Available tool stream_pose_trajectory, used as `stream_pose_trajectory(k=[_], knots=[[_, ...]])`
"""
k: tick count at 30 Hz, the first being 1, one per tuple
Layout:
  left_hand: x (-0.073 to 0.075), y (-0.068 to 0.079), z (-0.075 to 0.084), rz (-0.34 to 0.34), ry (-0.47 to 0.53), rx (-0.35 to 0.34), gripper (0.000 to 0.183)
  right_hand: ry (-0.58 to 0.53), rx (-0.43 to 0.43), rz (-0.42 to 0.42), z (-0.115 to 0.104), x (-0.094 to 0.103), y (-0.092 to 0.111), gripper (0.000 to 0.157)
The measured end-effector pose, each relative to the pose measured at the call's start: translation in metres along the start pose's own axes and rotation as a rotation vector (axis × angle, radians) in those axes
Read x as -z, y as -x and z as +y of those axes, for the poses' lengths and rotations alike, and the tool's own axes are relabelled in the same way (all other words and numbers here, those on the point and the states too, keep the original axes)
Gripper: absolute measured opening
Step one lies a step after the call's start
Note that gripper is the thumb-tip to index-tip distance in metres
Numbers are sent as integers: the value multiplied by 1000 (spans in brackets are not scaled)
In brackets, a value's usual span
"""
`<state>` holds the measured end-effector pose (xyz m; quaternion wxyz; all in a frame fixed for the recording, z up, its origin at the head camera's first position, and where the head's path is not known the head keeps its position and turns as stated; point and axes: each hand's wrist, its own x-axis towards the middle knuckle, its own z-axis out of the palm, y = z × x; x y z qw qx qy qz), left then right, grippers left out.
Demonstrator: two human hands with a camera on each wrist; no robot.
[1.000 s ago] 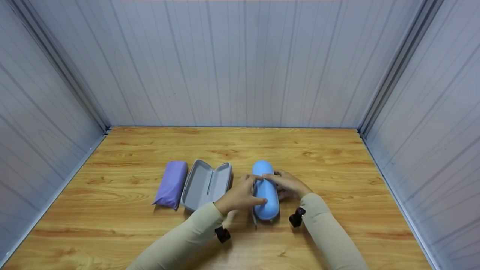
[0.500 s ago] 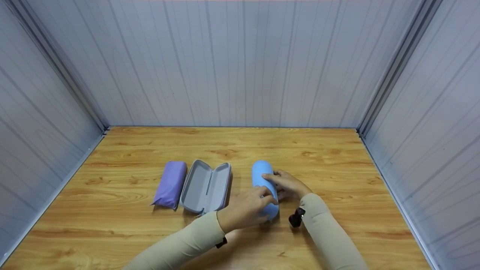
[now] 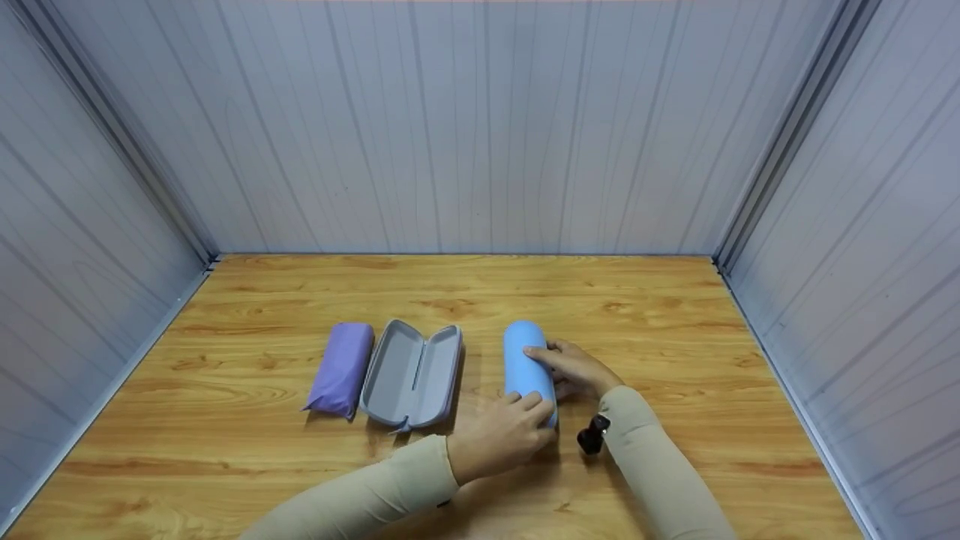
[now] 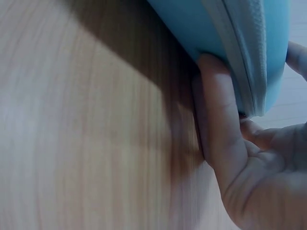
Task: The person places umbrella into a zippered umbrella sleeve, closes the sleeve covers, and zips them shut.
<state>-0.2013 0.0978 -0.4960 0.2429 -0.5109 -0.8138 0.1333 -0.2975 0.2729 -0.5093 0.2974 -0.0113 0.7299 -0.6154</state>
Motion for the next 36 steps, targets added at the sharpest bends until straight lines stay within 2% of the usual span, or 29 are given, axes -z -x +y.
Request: stream_pose_trajectory(k=[6,14,23,31,36], knots=[[-4,-5,12,-13,-106,13,13,-20,7,-14,2,0,0,80],[-3,-6,22,-15,-123,34,16,-20,9,14,3,0,-1,81],[7,-3,16,-62,-98,-33,13,11,26,52,4,0,0,82],[7,-1,13,-111,-102,-81,11,1,4,67,4,-1,0,85],[7,0,12,-109,-99,-97,13,5,4,77,5,-1,-1,86]])
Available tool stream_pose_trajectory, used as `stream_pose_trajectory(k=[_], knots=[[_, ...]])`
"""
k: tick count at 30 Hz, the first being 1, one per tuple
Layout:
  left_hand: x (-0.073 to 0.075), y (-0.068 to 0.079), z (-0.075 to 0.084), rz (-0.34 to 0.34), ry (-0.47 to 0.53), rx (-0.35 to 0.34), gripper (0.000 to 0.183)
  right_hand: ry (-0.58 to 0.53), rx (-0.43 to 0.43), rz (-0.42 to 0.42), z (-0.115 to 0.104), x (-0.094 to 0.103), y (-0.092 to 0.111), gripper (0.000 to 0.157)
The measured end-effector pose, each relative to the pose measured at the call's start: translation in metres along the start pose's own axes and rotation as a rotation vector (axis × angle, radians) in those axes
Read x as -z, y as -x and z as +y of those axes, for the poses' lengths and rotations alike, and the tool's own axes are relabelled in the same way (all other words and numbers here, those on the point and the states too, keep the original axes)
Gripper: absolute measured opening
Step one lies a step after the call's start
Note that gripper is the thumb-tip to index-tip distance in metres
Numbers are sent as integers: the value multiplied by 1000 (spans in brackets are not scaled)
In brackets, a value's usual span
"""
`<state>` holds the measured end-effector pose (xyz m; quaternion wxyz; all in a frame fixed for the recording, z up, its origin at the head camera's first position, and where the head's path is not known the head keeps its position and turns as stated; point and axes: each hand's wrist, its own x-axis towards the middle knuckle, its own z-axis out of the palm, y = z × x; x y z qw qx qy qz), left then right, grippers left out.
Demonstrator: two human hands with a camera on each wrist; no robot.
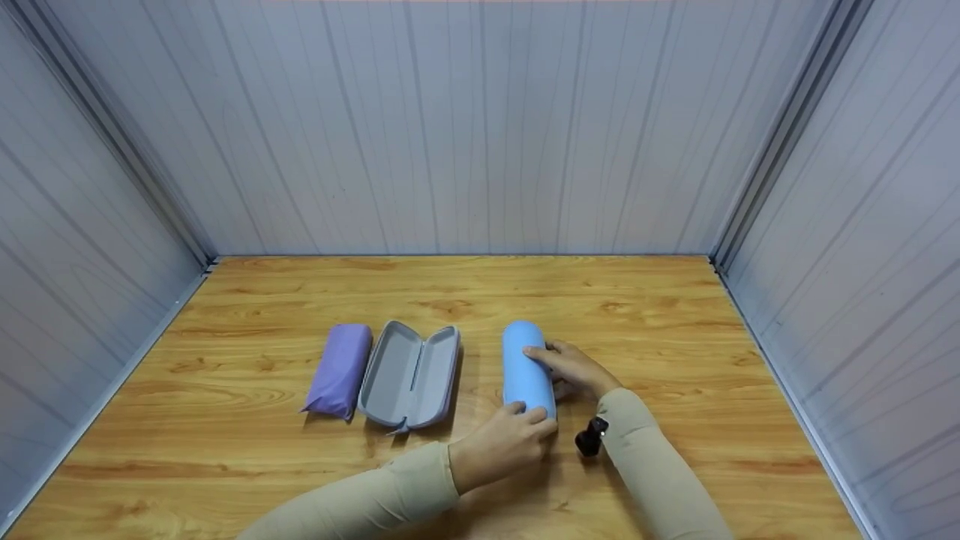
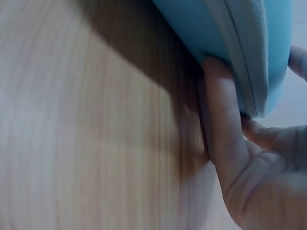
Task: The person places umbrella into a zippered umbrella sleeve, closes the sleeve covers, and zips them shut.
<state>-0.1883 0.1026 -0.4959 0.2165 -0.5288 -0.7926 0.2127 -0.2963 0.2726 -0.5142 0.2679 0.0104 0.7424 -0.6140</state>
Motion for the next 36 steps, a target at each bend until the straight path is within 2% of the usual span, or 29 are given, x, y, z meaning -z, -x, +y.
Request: stream_pose_trajectory(k=[12,17,22,26,28,32,36], knots=[[-3,7,-10,22,73,-50,14,4,-2,-7,0,2,0,87],[-4,11,-21,21,176,-75,10,7,-16,9,0,2,0,89],[-6,16,-32,2,291,-108,6,-10,-11,-12,0,2,1,85],[-9,18,-35,34,331,-134,10,-4,-20,-7,-2,2,2,84],[-11,18,-34,69,326,-118,11,3,-23,5,-2,1,3,84],[-14,20,-29,135,294,-9,15,11,-20,12,-3,1,2,85],[-14,21,-26,137,340,79,12,17,-20,16,-3,-1,2,83]])
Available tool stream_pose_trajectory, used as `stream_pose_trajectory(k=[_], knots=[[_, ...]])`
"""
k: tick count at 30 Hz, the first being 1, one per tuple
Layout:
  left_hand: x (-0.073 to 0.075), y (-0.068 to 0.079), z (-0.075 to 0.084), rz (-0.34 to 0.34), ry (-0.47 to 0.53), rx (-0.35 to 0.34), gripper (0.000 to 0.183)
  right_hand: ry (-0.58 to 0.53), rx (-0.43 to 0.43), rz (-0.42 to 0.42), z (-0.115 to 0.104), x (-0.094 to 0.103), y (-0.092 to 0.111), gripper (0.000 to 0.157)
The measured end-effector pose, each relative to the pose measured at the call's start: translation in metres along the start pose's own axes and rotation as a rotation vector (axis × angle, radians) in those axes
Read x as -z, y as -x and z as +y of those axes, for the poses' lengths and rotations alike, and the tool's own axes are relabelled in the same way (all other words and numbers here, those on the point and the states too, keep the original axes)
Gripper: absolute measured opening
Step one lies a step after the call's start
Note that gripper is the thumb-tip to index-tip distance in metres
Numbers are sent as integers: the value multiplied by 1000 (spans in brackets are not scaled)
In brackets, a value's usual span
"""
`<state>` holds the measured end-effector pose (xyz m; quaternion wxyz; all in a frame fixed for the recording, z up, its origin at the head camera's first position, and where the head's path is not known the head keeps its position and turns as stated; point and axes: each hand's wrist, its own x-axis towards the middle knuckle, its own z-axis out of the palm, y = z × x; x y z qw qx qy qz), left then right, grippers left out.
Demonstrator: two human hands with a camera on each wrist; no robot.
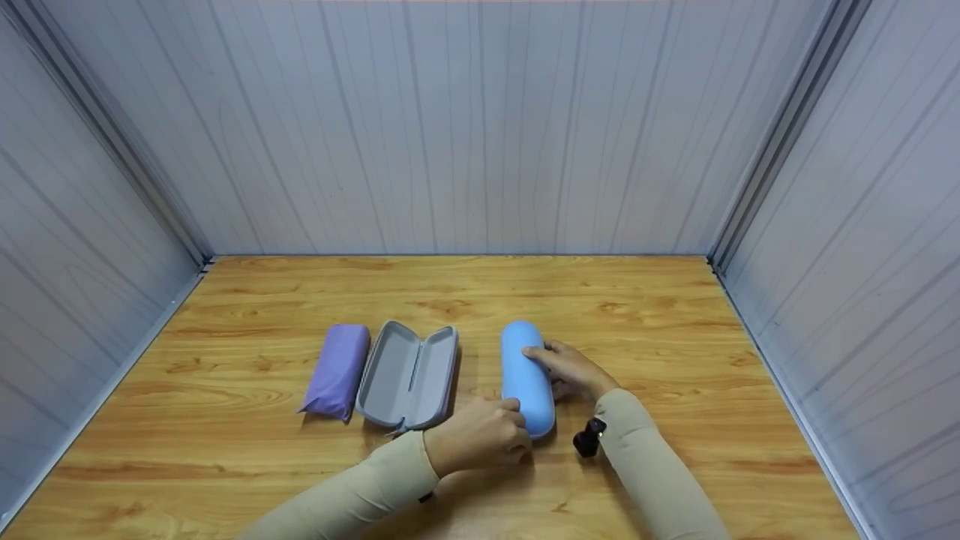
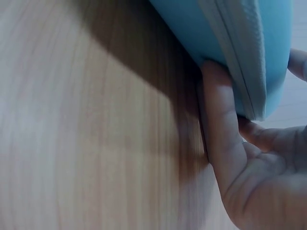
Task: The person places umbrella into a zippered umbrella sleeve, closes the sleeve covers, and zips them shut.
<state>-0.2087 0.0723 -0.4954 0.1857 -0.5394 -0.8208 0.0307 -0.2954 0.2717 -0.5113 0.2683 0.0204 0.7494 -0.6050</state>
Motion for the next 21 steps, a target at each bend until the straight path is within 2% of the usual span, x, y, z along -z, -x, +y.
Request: stream_pose_trajectory(k=[3,6,12,16,21], knots=[[-1,2,1,-12,56,49,9,49,22,32,1,-4,0,82],[-2,4,2,-11,102,83,8,162,74,69,1,-9,1,81],[-5,5,1,2,163,53,7,399,189,146,-2,-12,2,76],[-6,5,-1,17,180,10,7,412,237,128,-9,-14,8,66],[-8,6,-1,43,215,54,6,466,278,138,-12,-17,9,53]])
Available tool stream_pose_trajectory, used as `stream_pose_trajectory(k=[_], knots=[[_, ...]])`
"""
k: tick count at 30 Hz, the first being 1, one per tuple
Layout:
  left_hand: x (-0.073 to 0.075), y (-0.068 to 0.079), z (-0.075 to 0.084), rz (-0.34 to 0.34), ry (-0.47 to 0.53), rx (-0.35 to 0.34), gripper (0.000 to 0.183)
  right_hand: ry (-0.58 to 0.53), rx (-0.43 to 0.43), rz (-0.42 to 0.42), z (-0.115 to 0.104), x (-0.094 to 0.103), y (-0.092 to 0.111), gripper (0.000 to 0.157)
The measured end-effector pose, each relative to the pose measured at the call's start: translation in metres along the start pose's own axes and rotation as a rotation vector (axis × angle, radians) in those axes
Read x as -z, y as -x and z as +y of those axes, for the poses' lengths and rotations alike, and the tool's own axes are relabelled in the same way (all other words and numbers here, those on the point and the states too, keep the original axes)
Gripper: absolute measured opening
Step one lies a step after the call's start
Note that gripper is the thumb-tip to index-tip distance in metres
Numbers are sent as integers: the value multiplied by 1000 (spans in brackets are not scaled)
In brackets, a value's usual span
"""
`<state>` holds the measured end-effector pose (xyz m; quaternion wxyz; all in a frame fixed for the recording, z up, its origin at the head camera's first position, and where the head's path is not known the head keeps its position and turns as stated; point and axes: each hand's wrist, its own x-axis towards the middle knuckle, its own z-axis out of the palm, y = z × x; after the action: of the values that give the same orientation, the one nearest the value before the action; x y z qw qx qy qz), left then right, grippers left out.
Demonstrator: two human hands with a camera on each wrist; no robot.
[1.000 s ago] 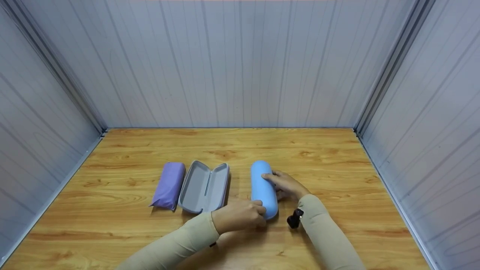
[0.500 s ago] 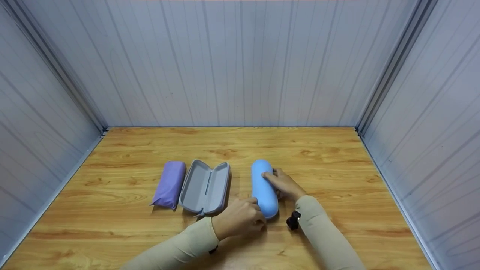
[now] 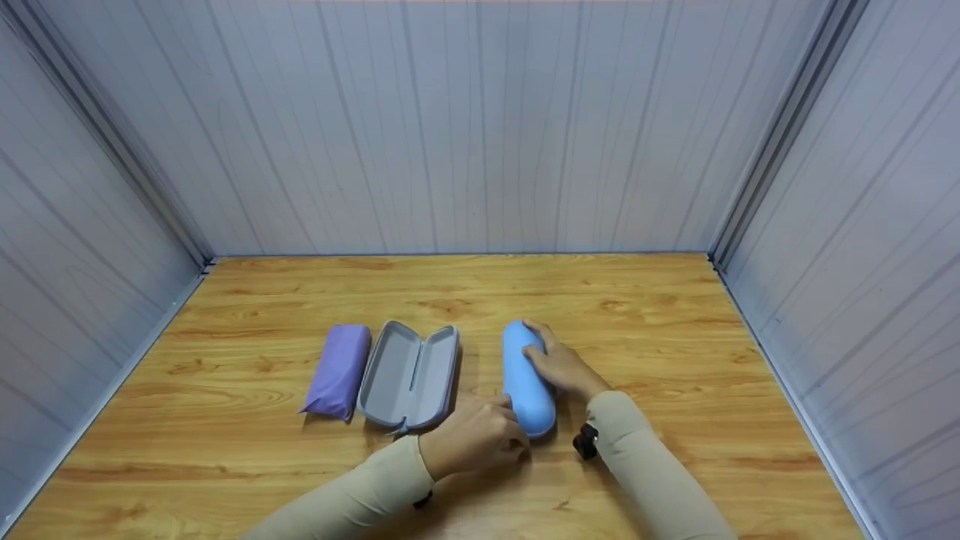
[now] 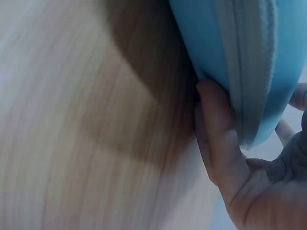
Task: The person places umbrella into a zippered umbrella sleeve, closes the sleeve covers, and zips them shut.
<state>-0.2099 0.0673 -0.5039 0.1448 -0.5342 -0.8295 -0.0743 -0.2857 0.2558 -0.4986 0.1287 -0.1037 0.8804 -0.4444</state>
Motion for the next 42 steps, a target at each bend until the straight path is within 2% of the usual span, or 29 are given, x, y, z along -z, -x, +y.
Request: stream_pose_trajectory(k=[3,6,9,14,19,28,35,42], knots=[[-1,1,0,12,16,23,6,23,10,27,4,-3,-3,58],[-3,3,-1,17,66,46,6,30,29,35,4,-8,-4,72],[-3,5,-2,25,142,115,5,26,37,38,4,-12,-4,83],[-3,7,-2,26,250,257,3,12,36,58,3,-13,-4,85],[0,6,-2,27,274,332,4,5,30,57,1,-13,-5,84],[1,9,-4,60,256,341,7,48,50,79,0,-15,-5,84],[2,12,-9,54,230,365,8,48,42,74,0,-14,-5,85],[3,12,-12,51,219,350,7,32,38,75,0,-14,-6,84]])
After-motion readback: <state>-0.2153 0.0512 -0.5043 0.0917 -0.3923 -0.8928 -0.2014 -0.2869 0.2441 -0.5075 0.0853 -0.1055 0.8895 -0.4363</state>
